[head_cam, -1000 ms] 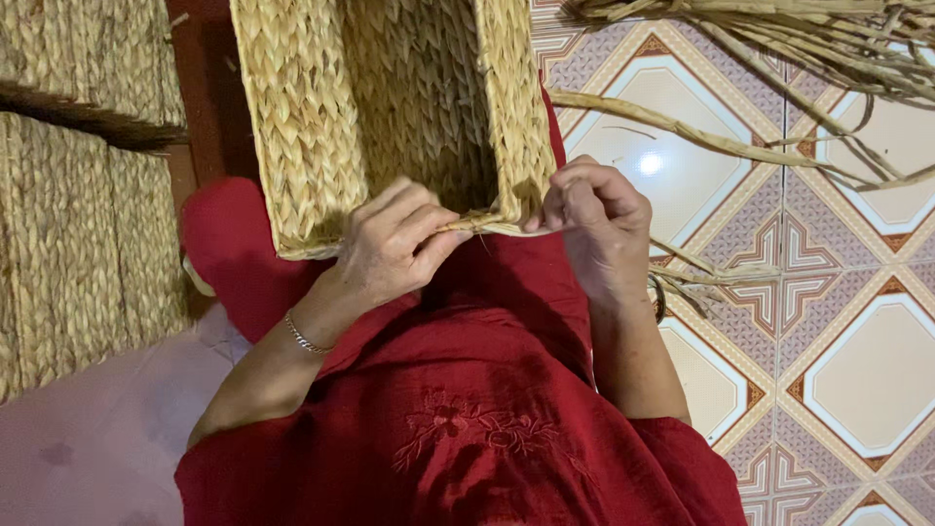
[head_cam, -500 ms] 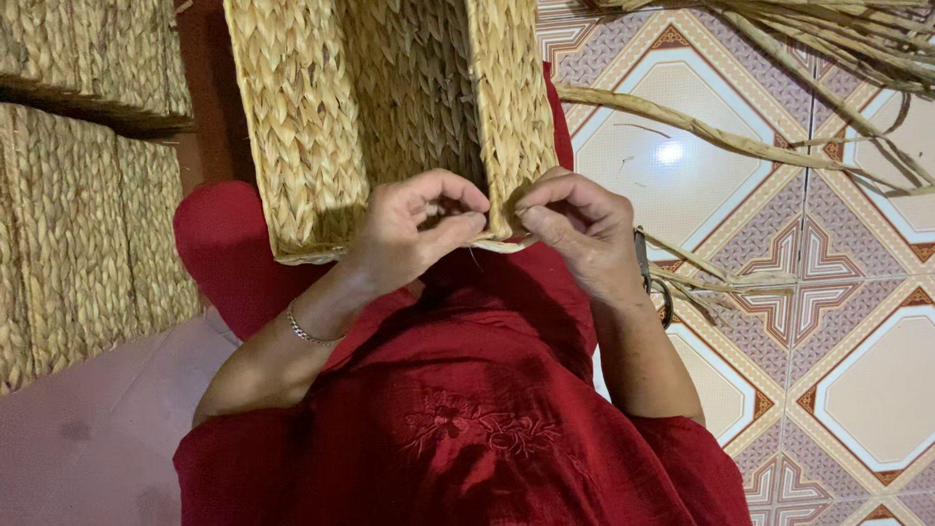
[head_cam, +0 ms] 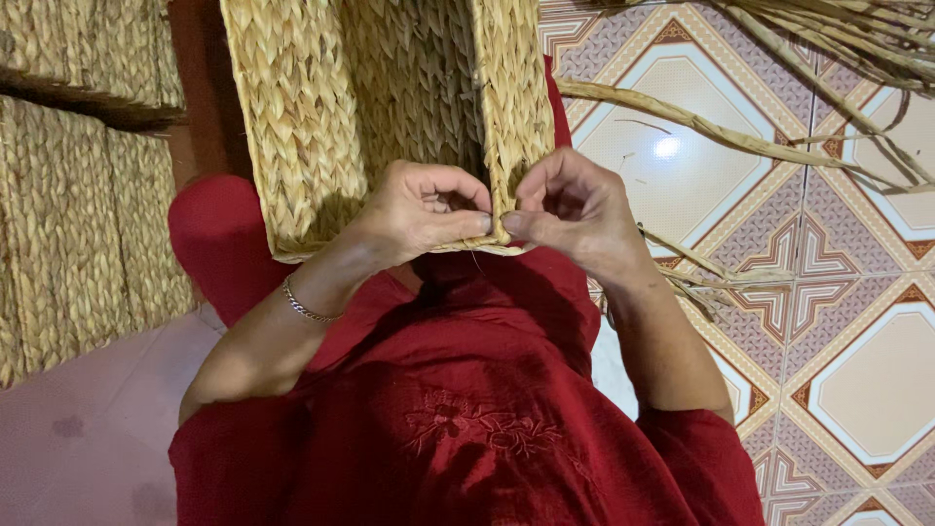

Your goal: The person sits on the floor and finishes the rim of a woven water-hyacinth basket, tucking and pressing straw strands into the woven edge by hand. They then use scissors to trim the protruding straw ends around the basket rim.

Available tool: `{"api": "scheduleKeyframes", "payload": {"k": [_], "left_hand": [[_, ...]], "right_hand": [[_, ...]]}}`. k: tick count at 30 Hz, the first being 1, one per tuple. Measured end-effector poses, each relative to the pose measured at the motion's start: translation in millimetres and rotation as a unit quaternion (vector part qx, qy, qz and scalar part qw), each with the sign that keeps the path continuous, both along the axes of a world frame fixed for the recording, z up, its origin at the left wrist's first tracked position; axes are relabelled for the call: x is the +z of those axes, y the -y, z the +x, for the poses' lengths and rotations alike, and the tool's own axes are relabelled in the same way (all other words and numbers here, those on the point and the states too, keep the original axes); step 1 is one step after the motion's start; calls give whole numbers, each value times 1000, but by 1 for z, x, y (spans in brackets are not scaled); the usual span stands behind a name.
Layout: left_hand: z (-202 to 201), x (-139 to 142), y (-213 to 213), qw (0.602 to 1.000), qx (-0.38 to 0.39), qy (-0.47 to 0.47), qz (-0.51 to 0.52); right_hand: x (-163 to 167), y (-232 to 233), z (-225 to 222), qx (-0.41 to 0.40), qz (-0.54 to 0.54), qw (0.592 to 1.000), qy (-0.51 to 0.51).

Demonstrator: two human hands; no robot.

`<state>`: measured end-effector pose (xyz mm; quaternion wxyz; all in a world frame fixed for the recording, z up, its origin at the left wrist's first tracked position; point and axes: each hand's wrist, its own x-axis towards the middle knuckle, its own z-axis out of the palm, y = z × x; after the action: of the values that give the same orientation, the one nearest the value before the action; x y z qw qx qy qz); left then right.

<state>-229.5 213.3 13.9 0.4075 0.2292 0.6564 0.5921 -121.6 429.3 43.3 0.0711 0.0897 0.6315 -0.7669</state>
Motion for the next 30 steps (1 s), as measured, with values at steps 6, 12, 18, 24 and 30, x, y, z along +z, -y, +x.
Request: {"api": "scheduleKeyframes", "payload": {"k": [6,12,18,24,30], "left_hand": [[4,0,-3,999,7,-38,-19],[3,8,-8,999,-2,-36,-6],[-1,3,-14,994,-20,-105,27],[-2,-11,-18,994,39,-72,77],[-1,-10,-21,984,144,-76,73]], "right_hand": [[3,-10,-21,72,92,993,-15],[12,-6,-23,95,171,981,-12],[27,-17,-6,79,112,991,11],[20,-21,3,44,13,999,5],[11,-21,13,30,24,998,-50]]}}
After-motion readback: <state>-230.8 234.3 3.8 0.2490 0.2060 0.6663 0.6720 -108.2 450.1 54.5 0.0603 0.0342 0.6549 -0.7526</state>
